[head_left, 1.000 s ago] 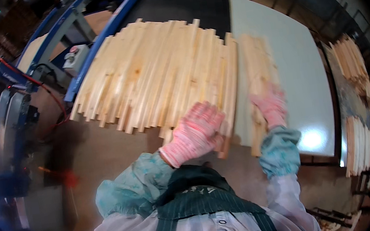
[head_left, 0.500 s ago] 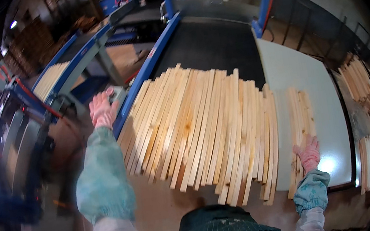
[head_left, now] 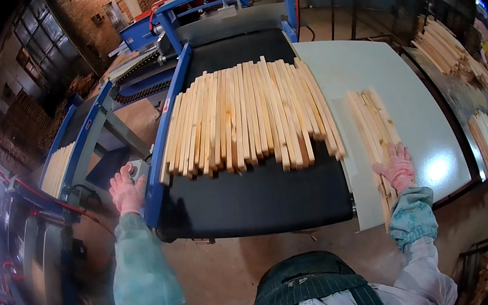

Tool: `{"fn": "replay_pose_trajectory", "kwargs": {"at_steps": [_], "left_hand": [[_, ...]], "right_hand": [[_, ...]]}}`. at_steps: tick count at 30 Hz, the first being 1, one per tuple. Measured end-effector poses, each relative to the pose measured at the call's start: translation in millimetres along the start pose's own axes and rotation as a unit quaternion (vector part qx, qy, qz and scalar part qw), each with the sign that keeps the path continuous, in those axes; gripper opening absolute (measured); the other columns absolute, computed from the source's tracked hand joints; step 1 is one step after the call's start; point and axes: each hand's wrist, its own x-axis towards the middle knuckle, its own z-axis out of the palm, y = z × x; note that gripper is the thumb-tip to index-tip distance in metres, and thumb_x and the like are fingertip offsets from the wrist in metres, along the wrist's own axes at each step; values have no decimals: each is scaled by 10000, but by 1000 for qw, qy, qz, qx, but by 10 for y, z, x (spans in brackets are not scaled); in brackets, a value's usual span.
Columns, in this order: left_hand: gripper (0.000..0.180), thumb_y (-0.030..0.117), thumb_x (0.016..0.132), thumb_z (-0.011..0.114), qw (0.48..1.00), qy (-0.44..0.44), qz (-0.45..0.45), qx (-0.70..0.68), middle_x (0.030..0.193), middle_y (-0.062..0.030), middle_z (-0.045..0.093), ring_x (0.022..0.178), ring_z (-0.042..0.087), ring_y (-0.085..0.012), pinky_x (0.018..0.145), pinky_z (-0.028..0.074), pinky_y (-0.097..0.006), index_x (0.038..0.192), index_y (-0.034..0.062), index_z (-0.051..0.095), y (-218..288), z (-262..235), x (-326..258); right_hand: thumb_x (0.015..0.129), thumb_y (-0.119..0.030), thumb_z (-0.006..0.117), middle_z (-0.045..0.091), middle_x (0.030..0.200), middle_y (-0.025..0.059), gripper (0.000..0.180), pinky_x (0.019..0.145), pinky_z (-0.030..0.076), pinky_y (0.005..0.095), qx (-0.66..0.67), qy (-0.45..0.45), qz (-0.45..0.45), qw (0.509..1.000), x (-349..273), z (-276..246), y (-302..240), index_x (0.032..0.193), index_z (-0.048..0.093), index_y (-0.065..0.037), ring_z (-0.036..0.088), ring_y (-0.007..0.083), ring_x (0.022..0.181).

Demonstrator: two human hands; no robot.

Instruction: The person picks up stacks of thin wood slats from a metal table and places them onto a conveyor belt, spreading them out by hand.

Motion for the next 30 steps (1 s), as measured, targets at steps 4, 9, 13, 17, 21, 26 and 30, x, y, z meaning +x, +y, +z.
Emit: {"fn": "replay_pose_trajectory", "kwargs": {"at_steps": [4, 9, 13, 17, 21, 26, 30], "left_hand": [[764, 427, 771, 694, 963, 180, 160, -125, 1475, -140, 355, 1393, 250, -340, 1143, 214, -435, 1419, 161, 390, 315, 239, -440], [723, 314, 701, 778, 886, 190, 368, -208, 1418, -155, 427, 1365, 312, -364, 1092, 315, -472, 1338, 118, 498, 1070, 332, -1323], [701, 296, 684, 793, 852, 143, 429, -265, 1373, -155, 476, 1315, 390, -385, 1062, 358, -490, 1307, 118, 526, 1486, 395, -1910], [650, 323, 716, 779, 818, 75, 463, -332, 1368, -145, 490, 1300, 421, -367, 1025, 416, -463, 1289, 126, 547, 1909, 423, -2497], [674, 350, 784, 732, 805, -74, 466, -359, 1427, -130, 430, 1319, 415, -295, 1041, 407, -412, 1367, 137, 469, 2478, 373, -2976], [736, 347, 840, 686, 783, -273, 401, -389, 1479, -110, 364, 1340, 393, -242, 1085, 346, -356, 1454, 150, 332, 3139, 493, -3292], [806, 259, 838, 705, 752, -305, 328, -484, 1447, -175, 377, 1336, 378, -268, 1097, 318, -336, 1476, 80, 246, 3794, 746, -3659]], "right_hand": [[741, -694, 562, 234, 1507, 204, 980, 1123, 219, 488, -13, -10, 6, 1000, -2, -46, -91, 1474, 264, -116, 216, 405, 1385], [733, -714, 554, 216, 1519, 193, 1000, 1115, 219, 500, -13, -11, 17, 1000, -34, -99, -76, 1480, 258, -118, 210, 398, 1391], [734, -714, 552, 226, 1511, 205, 999, 1115, 214, 505, -8, -4, 3, 1000, 13, -2, -19, 1476, 265, -109, 216, 400, 1389], [730, -709, 559, 227, 1508, 217, 1002, 1116, 207, 509, -3, -15, -8, 1000, 19, -29, -9, 1475, 269, -105, 216, 406, 1388], [750, -706, 549, 190, 1530, 205, 994, 1118, 223, 501, 16, -63, -39, 997, 113, -80, 36, 1486, 238, -114, 178, 409, 1406], [776, -585, 651, 308, 1481, 220, 943, 1081, 329, 398, 256, -7, -43, 966, 423, 343, 394, 1476, 258, -91, 328, 346, 1359], [847, -445, 650, 476, 1348, 223, 670, 984, 425, 382, 553, 9, -99, 827, 756, 1242, 1054, 1352, 477, -38, 548, 337, 1145]]}}
